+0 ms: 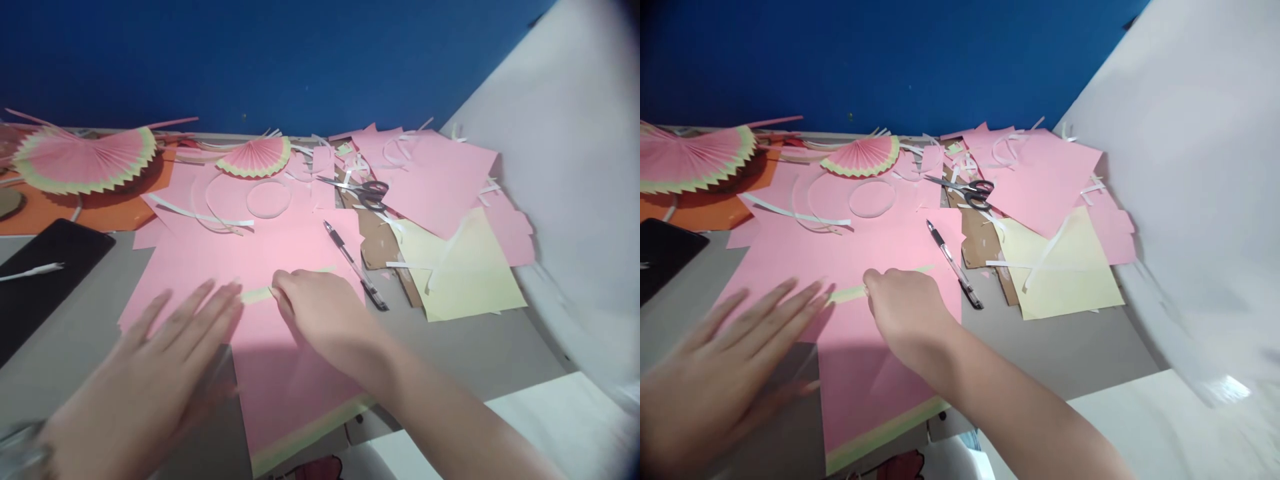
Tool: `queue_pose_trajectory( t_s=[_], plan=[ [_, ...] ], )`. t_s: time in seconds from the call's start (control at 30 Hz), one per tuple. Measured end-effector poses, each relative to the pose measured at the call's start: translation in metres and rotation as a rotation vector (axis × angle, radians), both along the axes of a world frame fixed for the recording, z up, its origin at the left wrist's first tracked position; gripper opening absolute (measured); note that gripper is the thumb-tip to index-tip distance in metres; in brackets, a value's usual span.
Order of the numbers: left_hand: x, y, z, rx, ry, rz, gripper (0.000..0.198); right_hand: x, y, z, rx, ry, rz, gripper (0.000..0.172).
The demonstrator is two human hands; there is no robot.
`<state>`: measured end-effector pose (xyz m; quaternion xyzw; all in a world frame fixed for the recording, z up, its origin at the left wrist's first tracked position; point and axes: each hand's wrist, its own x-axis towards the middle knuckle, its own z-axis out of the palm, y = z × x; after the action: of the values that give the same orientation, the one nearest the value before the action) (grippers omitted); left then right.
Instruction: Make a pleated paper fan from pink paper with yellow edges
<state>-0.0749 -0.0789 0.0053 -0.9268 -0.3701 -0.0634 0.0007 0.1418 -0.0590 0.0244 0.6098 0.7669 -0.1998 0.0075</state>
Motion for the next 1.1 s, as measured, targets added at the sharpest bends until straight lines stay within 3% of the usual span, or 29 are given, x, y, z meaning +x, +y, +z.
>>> queue_pose_trajectory(
  t_s=[0.1,0.23,0.37,0.5,0.6,0.77,1.0,1.1],
  plan=[
    [0.024,0.013,-0.015,-0.037,0.069,-0.168,0.073,0.0,-0.001,-0.001,0.019,0.033,0.004,0.016],
    [0.035,0.02,-0.029,-0.033,0.026,-0.207,0.082,0.001,0.0,0.002,0.013,0.088,-0.012,0.022],
    [0.033,0.018,-0.029,-0.035,0.0,-0.206,0.081,0.001,0.001,0.014,-0.001,0.02,-0.008,0.026],
    [0.032,0.018,-0.028,-0.061,-0.014,-0.206,0.081,0.003,0.005,0.029,-0.01,-0.112,0.094,0.026],
    [0.032,0.019,-0.029,-0.086,-0.01,-0.212,0.081,0.005,0.016,0.039,-0.132,-0.134,0.165,0.028],
    [0.033,0.019,-0.03,-0.116,-0.009,-0.208,0.084,0.005,0.043,0.05,-0.553,-0.067,0.026,0.028],
    [0.033,0.018,-0.028,-0.157,-0.018,-0.182,0.084,0.007,0.056,0.051,-0.538,-0.048,-0.198,0.024],
    [0.033,0.017,-0.027,-0.175,-0.019,-0.173,0.082,0.015,0.054,0.048,-0.526,0.07,-0.291,0.021]
  ],
)
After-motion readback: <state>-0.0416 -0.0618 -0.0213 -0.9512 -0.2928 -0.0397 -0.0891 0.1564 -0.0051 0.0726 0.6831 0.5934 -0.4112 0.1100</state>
